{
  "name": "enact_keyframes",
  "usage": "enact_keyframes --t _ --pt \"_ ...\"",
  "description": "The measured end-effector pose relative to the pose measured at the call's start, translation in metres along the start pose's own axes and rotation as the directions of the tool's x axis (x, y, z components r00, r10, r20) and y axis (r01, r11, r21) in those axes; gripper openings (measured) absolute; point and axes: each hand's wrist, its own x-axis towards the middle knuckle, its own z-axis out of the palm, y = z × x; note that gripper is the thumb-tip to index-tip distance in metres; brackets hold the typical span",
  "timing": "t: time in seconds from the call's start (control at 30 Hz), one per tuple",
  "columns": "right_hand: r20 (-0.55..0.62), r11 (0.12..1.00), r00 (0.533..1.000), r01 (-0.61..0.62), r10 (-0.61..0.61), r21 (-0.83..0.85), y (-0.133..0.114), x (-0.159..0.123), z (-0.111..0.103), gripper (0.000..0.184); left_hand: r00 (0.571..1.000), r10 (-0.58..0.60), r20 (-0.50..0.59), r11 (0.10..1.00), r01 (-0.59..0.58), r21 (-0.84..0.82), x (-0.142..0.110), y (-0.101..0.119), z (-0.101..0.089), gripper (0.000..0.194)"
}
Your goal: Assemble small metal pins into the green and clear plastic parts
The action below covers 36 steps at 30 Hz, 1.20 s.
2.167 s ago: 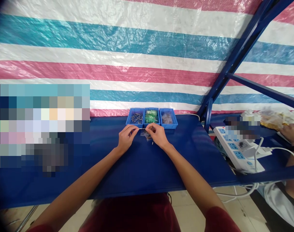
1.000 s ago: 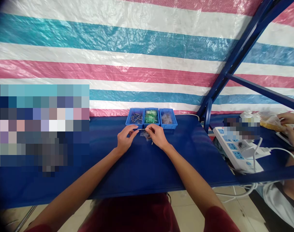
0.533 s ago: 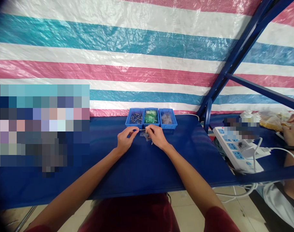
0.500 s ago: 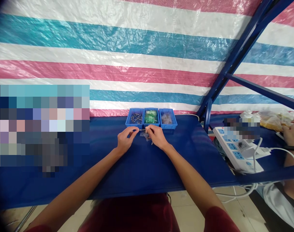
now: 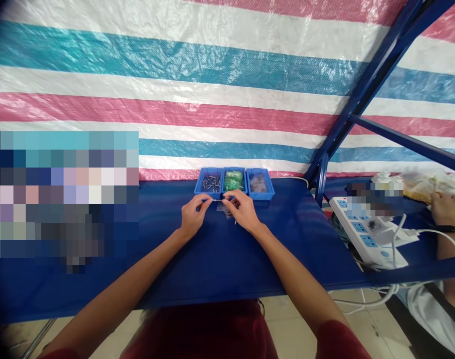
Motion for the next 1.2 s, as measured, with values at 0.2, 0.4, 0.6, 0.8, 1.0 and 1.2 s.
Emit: enact_keyframes --t 0.2,0.4,0.6,0.8,1.0,1.2 --pt "0.023 0.999 0.999 0.028 -0.029 0.027 0.002 -0.002 0.004 0.026 0.999 0.027 -0.034 0.999 -0.026 0.027 0.0 -0.001 0.001 0.017" --pt "0.025 0.999 1.0 0.017 -0.017 0.034 0.008 -0.002 0.007 0.023 0.999 0.016 -0.038 1.0 -0.016 0.016 0.0 0.0 0.002 0.017" --pt "0.032 0.999 0.999 0.004 -0.005 0.034 0.008 -0.002 0.007 0.021 0.998 -0.048 -0.049 0.998 0.046 -0.049 -0.001 0.003 0.002 0.016" --pt "0.009 1.0 1.0 0.007 -0.007 -0.021 0.009 -0.001 0.005 0.02 0.999 -0.03 0.016 0.994 0.032 -0.105 -0.001 0.009 0.001 0.013" --pt "-0.008 0.998 1.0 0.03 -0.03 -0.052 0.011 0.001 0.004 0.018 0.995 0.089 -0.054 0.994 -0.092 -0.051 0.004 0.009 -0.002 0.011" --pt "-0.034 0.998 0.999 -0.02 0.018 -0.053 0.013 0.001 0.006 0.019 0.991 0.132 0.015 0.989 -0.131 -0.064 0.001 0.008 0.002 0.009"
